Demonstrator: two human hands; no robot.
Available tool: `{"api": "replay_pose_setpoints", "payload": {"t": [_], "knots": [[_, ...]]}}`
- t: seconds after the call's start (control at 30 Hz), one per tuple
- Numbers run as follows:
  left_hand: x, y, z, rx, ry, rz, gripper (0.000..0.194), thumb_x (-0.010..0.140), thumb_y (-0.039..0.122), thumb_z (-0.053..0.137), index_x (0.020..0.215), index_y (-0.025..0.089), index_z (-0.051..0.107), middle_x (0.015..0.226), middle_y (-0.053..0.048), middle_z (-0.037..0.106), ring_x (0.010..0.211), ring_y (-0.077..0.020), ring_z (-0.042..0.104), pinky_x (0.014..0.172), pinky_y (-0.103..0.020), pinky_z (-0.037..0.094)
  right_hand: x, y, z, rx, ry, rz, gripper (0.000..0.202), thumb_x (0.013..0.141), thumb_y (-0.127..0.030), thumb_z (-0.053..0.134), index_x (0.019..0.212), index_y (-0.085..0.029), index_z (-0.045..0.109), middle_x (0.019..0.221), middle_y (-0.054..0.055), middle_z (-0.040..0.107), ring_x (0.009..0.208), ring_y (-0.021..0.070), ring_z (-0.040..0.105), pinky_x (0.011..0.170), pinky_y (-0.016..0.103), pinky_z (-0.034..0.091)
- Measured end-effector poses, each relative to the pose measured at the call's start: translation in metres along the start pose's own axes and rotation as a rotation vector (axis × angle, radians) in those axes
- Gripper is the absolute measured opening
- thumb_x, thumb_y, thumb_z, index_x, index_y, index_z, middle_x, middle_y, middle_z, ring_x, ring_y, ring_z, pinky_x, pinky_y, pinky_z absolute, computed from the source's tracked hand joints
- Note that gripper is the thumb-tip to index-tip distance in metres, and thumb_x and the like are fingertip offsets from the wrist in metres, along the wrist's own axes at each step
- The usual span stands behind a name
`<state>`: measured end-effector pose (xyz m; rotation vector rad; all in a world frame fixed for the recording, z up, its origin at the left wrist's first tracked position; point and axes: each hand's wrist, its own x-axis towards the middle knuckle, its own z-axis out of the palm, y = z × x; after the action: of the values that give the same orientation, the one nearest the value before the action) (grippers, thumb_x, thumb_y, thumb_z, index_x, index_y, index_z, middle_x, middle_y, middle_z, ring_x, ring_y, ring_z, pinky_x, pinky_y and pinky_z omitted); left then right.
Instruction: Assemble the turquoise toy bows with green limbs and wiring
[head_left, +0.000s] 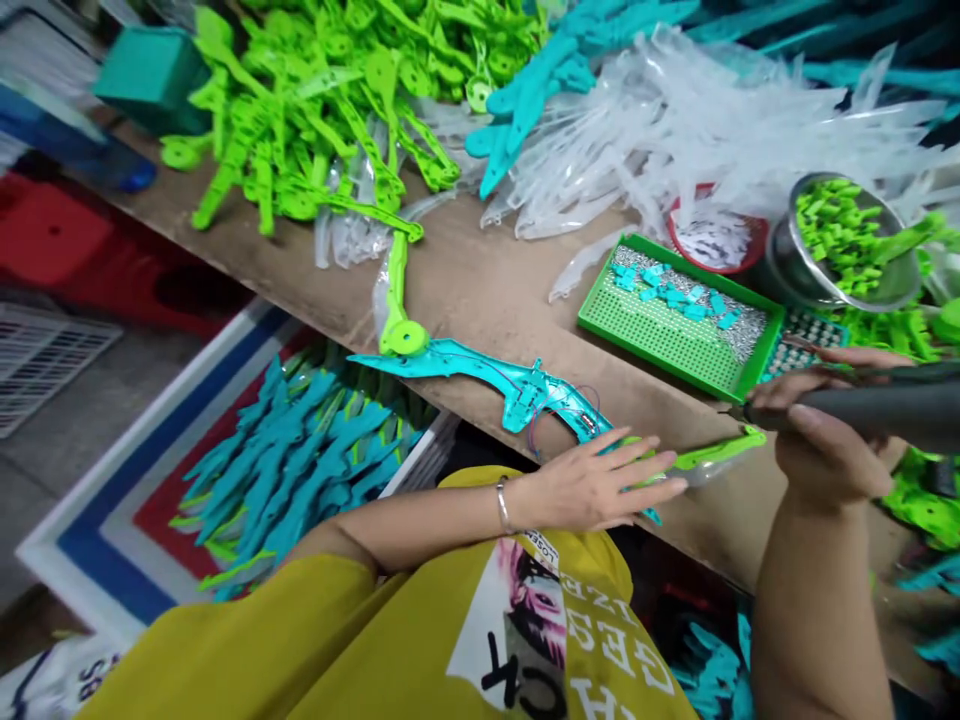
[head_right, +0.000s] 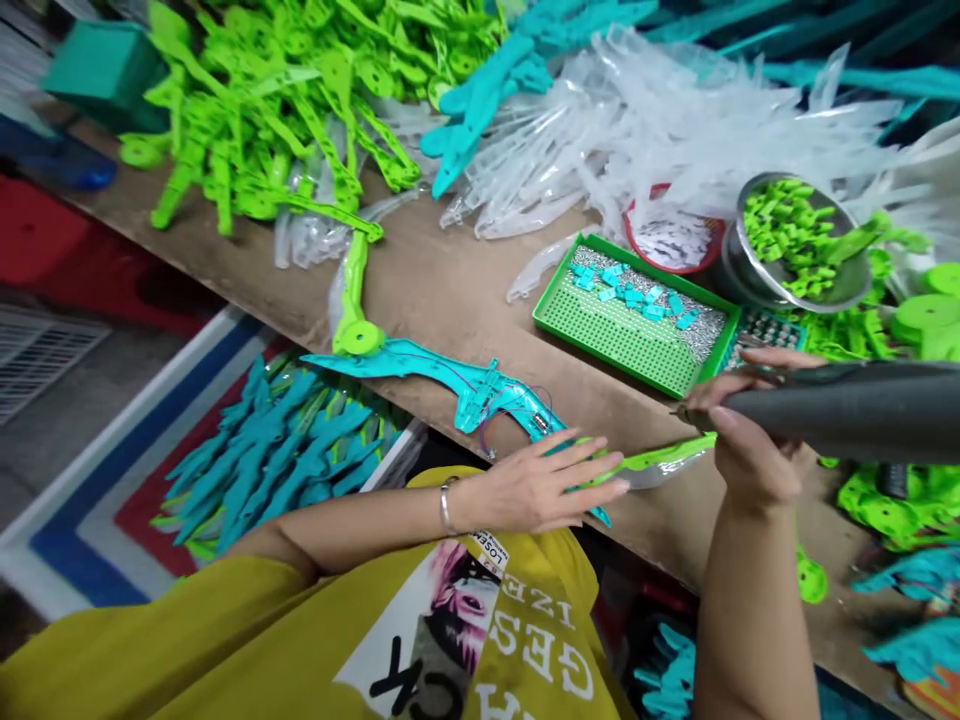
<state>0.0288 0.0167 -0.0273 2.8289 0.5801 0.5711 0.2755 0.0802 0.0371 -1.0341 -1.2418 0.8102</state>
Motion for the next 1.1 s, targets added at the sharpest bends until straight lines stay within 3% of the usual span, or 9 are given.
{"api": "replay_pose_setpoints", "payload": {"t": [0.1, 0.23, 0.33, 0.5, 0.63, 0.73, 0.93, 1.0, 1.1], "knots": [[-0.024, -0.02, -0.036, -0.063, 0.043, -0.058, 0.073, 0.1, 0.045, 0.058, 0.162, 0.017, 0.032, 0.166, -0.015, 0.041, 0.156, -0.0309, 0.034, 0.128, -0.051, 0.029, 0.005, 0.008, 0.017, -0.003, -0.027, 0.035, 0.041, 0.068, -0.032, 0.084, 0.108, -0.03, 0.075, 0.073, -0.001, 0.072, 0.066, 0.022, 0.068, 0.065, 0.039, 0.054], [-0.071, -0.062, -0.069, -0.025, 0.075, -0.344, 0.109, 0.089, 0.066, 0.067, 0.167, 0.014, 0.012, 0.165, -0.023, 0.038, 0.156, -0.0412, 0.031, 0.126, -0.061, 0.025, 0.008, 0.02, 0.031, -0.074, -0.016, 0.117, 0.048, 0.07, -0.034, 0.087, 0.114, -0.028, 0.07, 0.082, -0.001, 0.074, 0.077, 0.0217, 0.072, 0.07, 0.037, 0.058], [-0.093, -0.079, -0.067, -0.006, -0.023, -0.397, 0.12, 0.083, 0.077, 0.066, 0.168, 0.016, 0.007, 0.163, -0.022, 0.042, 0.152, -0.0429, 0.037, 0.126, -0.062, 0.022, 0.009, 0.024, 0.04, -0.136, 0.002, 0.11, 0.035, 0.073, -0.035, 0.087, 0.103, -0.025, 0.072, 0.085, 0.0, 0.075, 0.078, 0.0213, 0.073, 0.072, 0.037, 0.06], [-0.09, -0.066, -0.047, -0.023, -0.075, -0.325, 0.121, 0.084, 0.081, 0.06, 0.168, 0.014, 0.004, 0.165, -0.023, 0.037, 0.153, -0.0426, 0.035, 0.125, -0.064, 0.023, 0.013, 0.024, 0.045, -0.22, -0.001, 0.119, 0.023, 0.077, -0.04, 0.084, 0.087, -0.022, 0.073, 0.09, 0.005, 0.076, 0.082, 0.0223, 0.072, 0.076, 0.039, 0.061], [-0.057, -0.089, -0.063, -0.031, 0.012, -0.308, 0.083, 0.1, 0.06, 0.053, 0.165, 0.017, 0.024, 0.163, -0.017, 0.043, 0.153, -0.0326, 0.04, 0.125, -0.055, 0.032, 0.014, 0.022, 0.044, -0.237, -0.035, 0.125, 0.024, 0.08, -0.042, 0.082, 0.092, -0.023, 0.072, 0.094, 0.006, 0.076, 0.085, 0.0221, 0.071, 0.077, 0.04, 0.061], [-0.008, -0.159, -0.102, 0.046, 0.214, -0.469, 0.052, 0.104, 0.031, 0.048, 0.153, 0.012, 0.044, 0.158, -0.014, 0.051, 0.149, -0.0276, 0.044, 0.125, -0.053, 0.033, 0.014, 0.021, 0.046, -0.232, -0.069, 0.14, 0.028, 0.081, -0.042, 0.08, 0.1, -0.023, 0.07, 0.094, 0.005, 0.075, 0.084, 0.0217, 0.07, 0.073, 0.039, 0.06], [0.102, -0.318, -0.162, -0.015, 0.387, -1.047, 0.065, 0.086, 0.014, 0.076, 0.137, -0.007, 0.042, 0.163, -0.018, 0.041, 0.148, -0.0208, 0.032, 0.13, -0.054, 0.012, 0.013, 0.023, 0.054, -0.272, -0.121, 0.107, 0.048, 0.082, -0.038, 0.08, 0.124, -0.025, 0.061, 0.103, 0.006, 0.076, 0.085, 0.0216, 0.07, 0.078, 0.04, 0.06], [0.121, -0.346, -0.164, -0.3, 0.516, -1.249, 0.07, 0.078, 0.005, 0.081, 0.133, -0.011, 0.042, 0.16, -0.014, 0.046, 0.147, -0.014, 0.032, 0.13, -0.044, 0.008, 0.01, 0.026, 0.054, -0.283, -0.149, 0.068, 0.056, 0.082, -0.033, 0.076, 0.133, -0.025, 0.056, 0.114, 0.009, 0.076, 0.093, 0.023, 0.072, 0.083, 0.041, 0.061], [0.133, -0.367, -0.163, -0.452, 0.538, -1.299, 0.056, 0.081, -0.002, 0.073, 0.127, -0.011, 0.043, 0.151, -0.008, 0.055, 0.139, -0.0093, 0.04, 0.118, -0.027, 0.033, 0.005, 0.032, 0.039, -0.325, -0.177, 0.008, 0.073, 0.079, -0.021, 0.069, 0.147, -0.026, 0.044, 0.132, 0.011, 0.071, 0.117, 0.0253, 0.07, 0.102, 0.045, 0.057]]}}
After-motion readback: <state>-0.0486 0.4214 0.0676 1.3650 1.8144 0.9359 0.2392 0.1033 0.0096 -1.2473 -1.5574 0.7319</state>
